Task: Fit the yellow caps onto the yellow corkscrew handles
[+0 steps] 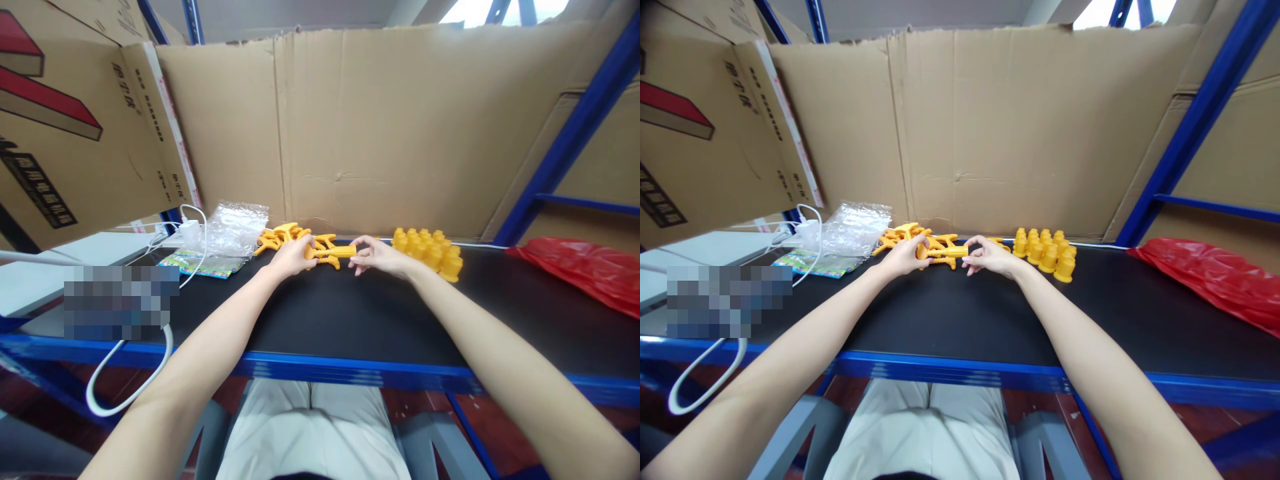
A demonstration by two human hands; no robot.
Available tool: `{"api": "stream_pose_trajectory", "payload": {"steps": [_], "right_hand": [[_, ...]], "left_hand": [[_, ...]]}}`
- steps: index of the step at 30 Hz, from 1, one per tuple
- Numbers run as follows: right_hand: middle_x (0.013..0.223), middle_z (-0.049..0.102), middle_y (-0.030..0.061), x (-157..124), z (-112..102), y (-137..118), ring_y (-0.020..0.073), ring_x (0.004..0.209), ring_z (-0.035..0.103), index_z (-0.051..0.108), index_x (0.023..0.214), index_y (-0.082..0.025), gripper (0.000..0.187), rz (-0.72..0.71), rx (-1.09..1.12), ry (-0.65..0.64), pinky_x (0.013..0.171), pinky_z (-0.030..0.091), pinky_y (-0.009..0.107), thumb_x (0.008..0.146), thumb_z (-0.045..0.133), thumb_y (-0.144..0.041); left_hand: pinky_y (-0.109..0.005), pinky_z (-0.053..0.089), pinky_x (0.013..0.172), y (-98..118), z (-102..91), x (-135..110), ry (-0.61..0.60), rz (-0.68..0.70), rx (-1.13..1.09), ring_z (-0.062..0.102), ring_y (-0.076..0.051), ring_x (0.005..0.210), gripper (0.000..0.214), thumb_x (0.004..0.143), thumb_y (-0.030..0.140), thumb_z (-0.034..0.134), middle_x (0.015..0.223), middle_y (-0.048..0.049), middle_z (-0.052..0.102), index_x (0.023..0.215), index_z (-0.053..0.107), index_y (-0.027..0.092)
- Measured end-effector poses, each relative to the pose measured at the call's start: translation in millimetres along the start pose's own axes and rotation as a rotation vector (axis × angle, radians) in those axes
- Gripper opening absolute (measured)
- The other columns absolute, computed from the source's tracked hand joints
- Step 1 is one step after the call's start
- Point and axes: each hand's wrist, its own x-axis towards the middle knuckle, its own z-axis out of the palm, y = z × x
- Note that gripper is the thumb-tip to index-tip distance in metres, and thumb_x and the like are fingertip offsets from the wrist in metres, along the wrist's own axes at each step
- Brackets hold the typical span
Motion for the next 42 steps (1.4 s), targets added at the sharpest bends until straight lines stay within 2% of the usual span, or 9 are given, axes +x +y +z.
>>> {"api": "stream_pose_trajectory", "payload": {"steps": [6,18,27,42], "right_hand": [[0.074,0.071,0.0054,1.0,1.1,0.7,0.0151,0.059,0.067,0.045,0.098,-0.017,0.049,0.0,-0.031,0.013,0.062,0.053,0.03,0.072,0.073,-0.048],[0.074,0.071,0.0057,0.5,2.1,-1.6,0.015,0.059,0.067,0.048,0.097,-0.016,0.046,0.008,-0.05,0.033,0.06,0.052,0.027,0.074,0.071,-0.05],[0.065,0.068,0.0065,2.1,5.0,-3.6,0.0121,0.049,0.062,0.052,0.082,-0.015,0.044,0.055,-0.06,0.065,0.05,0.048,0.023,0.083,0.055,-0.059],[0.062,0.067,0.0064,2.5,8.2,-5.2,0.0117,0.047,0.061,0.053,0.076,-0.015,0.044,0.065,-0.034,0.11,0.047,0.047,0.021,0.083,0.055,-0.059]], "left_hand": [[-0.029,0.043,0.07,1.4,-1.2,-0.8,0.007,0.024,-0.001,0.058,-0.018,0.066,0.027,0.072,0.032,0.067,0.064,0.0033,0.054,0.094,0.054,0.023],[-0.029,0.043,0.069,0.5,-0.2,-0.3,0.01,0.017,0.006,0.058,-0.018,0.067,0.026,0.073,0.031,0.067,0.066,0.0031,0.055,0.094,0.054,0.023],[-0.03,0.043,0.07,1.9,-1.0,-0.6,0.022,0.025,-0.018,0.058,-0.02,0.067,0.025,0.072,0.03,0.068,0.064,0.0027,0.054,0.093,0.055,0.022],[-0.029,0.042,0.066,0.3,-0.3,0.0,0.021,0.017,0.047,0.059,-0.021,0.069,0.028,0.074,0.034,0.066,0.069,0.001,0.058,0.096,0.055,0.022]]}}
